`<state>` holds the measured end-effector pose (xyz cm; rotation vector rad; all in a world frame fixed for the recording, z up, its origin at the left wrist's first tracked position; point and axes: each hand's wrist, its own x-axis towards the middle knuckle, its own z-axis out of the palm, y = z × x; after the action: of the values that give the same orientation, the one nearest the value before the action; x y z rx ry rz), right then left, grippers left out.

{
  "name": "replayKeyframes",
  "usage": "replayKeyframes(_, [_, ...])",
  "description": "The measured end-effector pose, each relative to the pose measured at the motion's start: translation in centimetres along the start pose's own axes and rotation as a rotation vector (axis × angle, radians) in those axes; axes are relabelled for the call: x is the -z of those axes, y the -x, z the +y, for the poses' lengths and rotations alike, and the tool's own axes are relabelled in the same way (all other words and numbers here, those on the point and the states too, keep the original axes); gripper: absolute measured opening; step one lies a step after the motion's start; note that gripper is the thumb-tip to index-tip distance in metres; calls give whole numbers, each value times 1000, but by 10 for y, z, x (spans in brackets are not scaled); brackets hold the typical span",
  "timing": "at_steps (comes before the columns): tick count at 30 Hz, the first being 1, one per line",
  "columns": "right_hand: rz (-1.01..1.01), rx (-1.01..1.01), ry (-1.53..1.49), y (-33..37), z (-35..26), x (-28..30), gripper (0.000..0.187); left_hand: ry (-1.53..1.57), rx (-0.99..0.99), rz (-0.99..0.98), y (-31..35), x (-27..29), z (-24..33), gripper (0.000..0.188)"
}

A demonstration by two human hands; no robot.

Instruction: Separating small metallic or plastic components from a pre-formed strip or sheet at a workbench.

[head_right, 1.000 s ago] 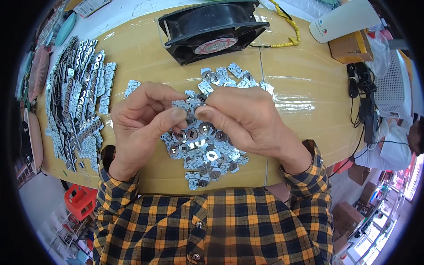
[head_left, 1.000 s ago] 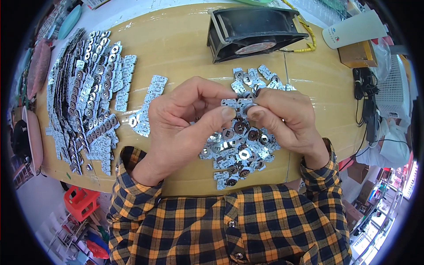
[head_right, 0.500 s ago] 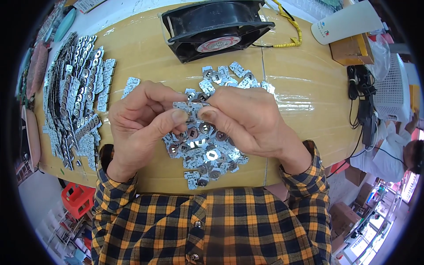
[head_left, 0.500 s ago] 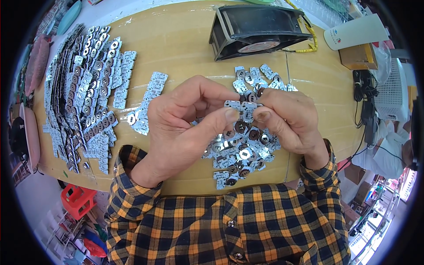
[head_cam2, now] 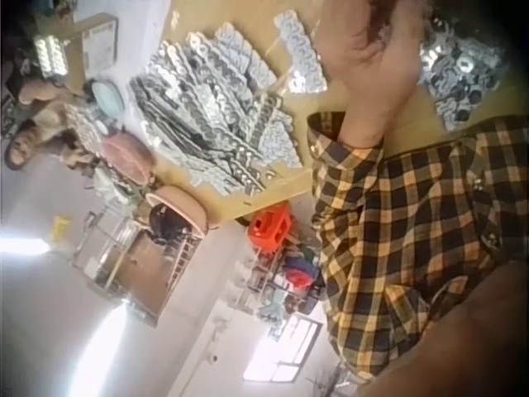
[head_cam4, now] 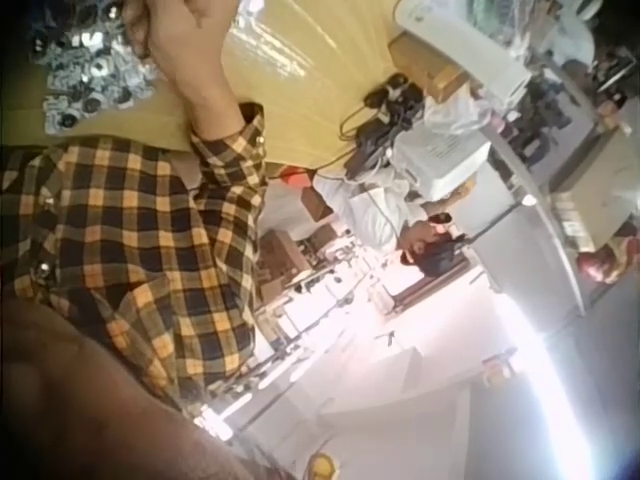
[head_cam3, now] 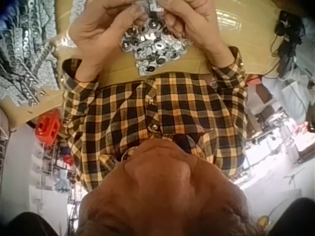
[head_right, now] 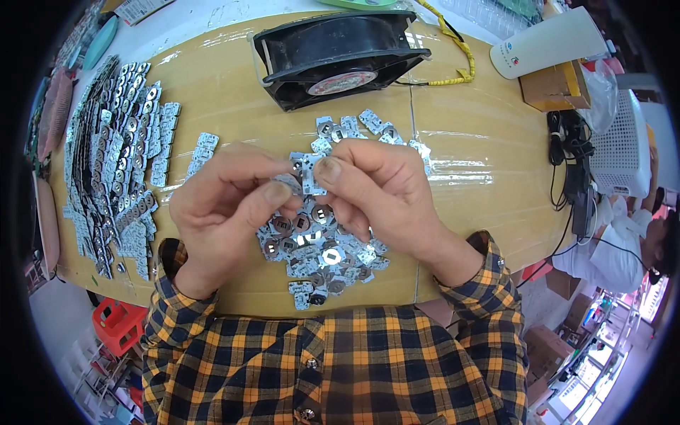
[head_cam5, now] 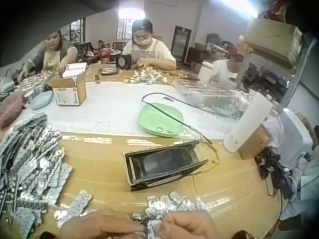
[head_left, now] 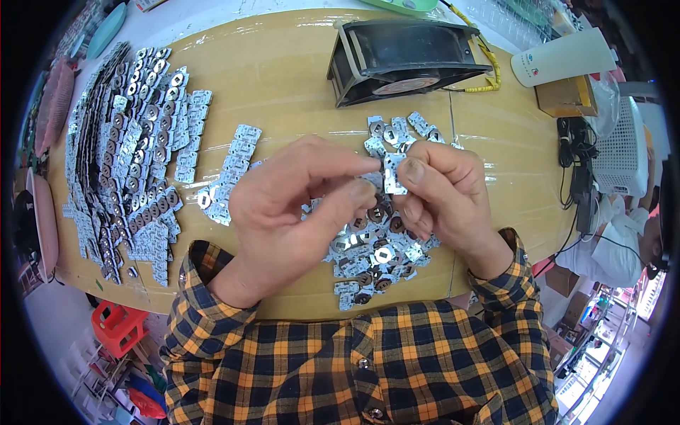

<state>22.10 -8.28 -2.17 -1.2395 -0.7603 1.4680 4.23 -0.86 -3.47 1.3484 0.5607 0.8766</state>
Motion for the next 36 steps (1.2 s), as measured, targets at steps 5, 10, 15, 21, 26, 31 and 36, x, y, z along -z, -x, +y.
replayKeyframes(5, [-61,10,107,0,-3,1,31,-310,-287,19,-3,-1,-4,21])
replayKeyframes(10, [-56,-36,34,-1,0,0,30,-374,-373,40,-4,-1,-6,21])
replayKeyframes(15, [-25,-39,-6,-2,2,-1,29,-199,-192,101,0,-1,-10,21])
replayKeyframes(21, [13,-39,6,0,2,-3,27,-466,-367,-138,-3,9,-2,17])
replayKeyframes(26, [108,63,263,-4,-2,-4,25,-273,-208,75,-1,2,-2,17])
replayKeyframes(31, [-109,764,1042,-9,7,7,22,-457,-299,-125,-10,10,-1,12])
replayKeyframes(36, [19,556,765,-2,-6,7,30,-181,31,-10,0,2,-2,12])
